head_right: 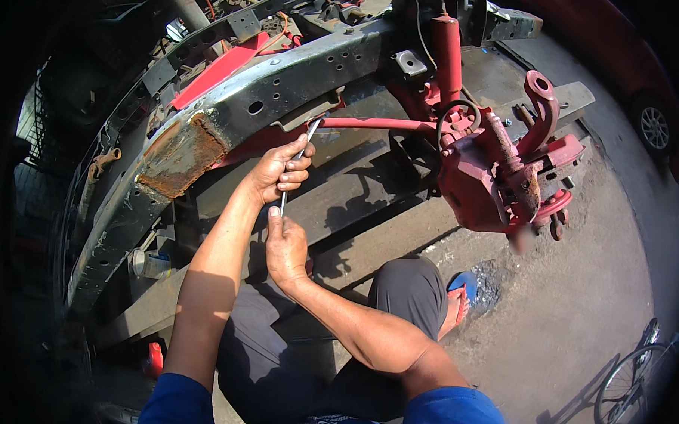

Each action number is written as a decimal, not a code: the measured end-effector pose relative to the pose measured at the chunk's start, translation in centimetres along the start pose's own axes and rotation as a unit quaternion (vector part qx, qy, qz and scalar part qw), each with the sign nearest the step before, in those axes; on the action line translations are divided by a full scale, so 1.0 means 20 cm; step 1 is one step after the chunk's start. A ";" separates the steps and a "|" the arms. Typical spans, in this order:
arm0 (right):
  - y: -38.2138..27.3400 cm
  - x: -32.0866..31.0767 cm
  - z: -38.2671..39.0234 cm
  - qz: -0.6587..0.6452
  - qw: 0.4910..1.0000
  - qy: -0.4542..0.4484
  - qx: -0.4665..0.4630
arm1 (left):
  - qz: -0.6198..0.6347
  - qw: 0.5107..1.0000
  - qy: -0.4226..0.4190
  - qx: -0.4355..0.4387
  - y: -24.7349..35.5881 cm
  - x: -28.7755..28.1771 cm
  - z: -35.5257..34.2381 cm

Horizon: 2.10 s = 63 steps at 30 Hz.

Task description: The person sits on the ground and uses a wrench to tighten bolts on a red vehicle frame. They repeatedly adjust the wrench and reposition their hands to secure fasteners on the frame's side.

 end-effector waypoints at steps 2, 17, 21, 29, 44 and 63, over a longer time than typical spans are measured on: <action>0.04 0.05 0.00 0.009 1.000 0.006 -0.020 | -0.097 0.995 0.023 -0.006 0.05 -0.02 0.01; -0.12 -0.48 -0.02 0.112 0.977 -0.170 0.063 | 0.026 0.986 0.122 0.106 -0.11 0.13 -0.16; -0.17 -0.69 -0.05 0.103 0.968 -0.221 0.061 | 0.059 0.977 0.146 0.147 -0.18 0.24 -0.21; -0.21 -1.02 -0.18 0.126 0.943 -0.295 0.093 | 0.084 0.945 0.218 0.230 -0.27 0.39 -0.34; -0.23 -1.09 -0.29 0.088 0.938 -0.333 0.034 | 0.069 0.940 0.231 0.243 -0.23 0.39 -0.40; -0.18 -0.90 -0.18 0.030 0.963 -0.265 0.040 | 0.051 0.962 0.164 0.214 -0.20 0.31 -0.30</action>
Point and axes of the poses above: each hand's wrist, its own z-axis away from the middle knuckle, its own x-axis out of the palm, y = z × x, the point moved 3 cm from there along -z, towards the middle knuckle, and after that the axes turned 2 degrees about z, right-handed, at the moved point
